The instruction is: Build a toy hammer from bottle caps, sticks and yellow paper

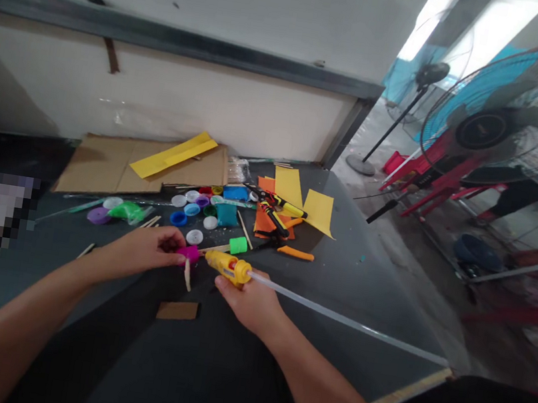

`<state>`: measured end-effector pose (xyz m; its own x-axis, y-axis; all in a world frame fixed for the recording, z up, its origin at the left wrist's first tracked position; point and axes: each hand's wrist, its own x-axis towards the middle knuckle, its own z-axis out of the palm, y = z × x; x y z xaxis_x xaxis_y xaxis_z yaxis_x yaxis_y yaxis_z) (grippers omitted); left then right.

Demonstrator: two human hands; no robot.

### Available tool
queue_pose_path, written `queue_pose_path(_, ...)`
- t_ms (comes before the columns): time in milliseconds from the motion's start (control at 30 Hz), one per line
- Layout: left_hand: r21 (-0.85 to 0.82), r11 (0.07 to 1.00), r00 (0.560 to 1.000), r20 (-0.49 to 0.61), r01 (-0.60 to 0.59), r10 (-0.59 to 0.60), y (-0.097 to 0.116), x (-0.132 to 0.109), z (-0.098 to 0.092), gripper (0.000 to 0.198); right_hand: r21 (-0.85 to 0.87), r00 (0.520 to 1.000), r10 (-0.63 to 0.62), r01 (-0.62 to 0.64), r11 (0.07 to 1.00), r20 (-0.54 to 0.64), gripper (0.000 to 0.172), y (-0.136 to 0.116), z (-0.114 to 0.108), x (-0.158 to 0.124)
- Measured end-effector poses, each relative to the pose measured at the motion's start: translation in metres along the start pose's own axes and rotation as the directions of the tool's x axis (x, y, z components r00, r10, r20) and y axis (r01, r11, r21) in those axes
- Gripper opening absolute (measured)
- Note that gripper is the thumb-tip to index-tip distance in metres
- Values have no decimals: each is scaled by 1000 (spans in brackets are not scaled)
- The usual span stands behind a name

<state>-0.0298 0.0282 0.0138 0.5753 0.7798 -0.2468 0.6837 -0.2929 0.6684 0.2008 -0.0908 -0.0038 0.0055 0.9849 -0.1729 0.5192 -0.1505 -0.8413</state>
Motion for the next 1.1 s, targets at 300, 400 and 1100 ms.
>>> queue_pose_path(300, -6, 1000, 1000, 5, -7, 7, -2, 1, 2, 37, -230, 998, -36, 26, 973, -42, 30, -9, 0, -2)
queue_pose_path(400, -2, 1000, 1000, 10, -10, 10, 1, 0, 1, 37, -245, 998, -35, 19, 969, -60, 31, -9, -2, -3)
queue_pose_path(1100, 71, 997, 999, -32, -1, 3, 5, -1, 3, 33, -451, 989, -93, 33, 892, -112, 31, -11, 1, -6)
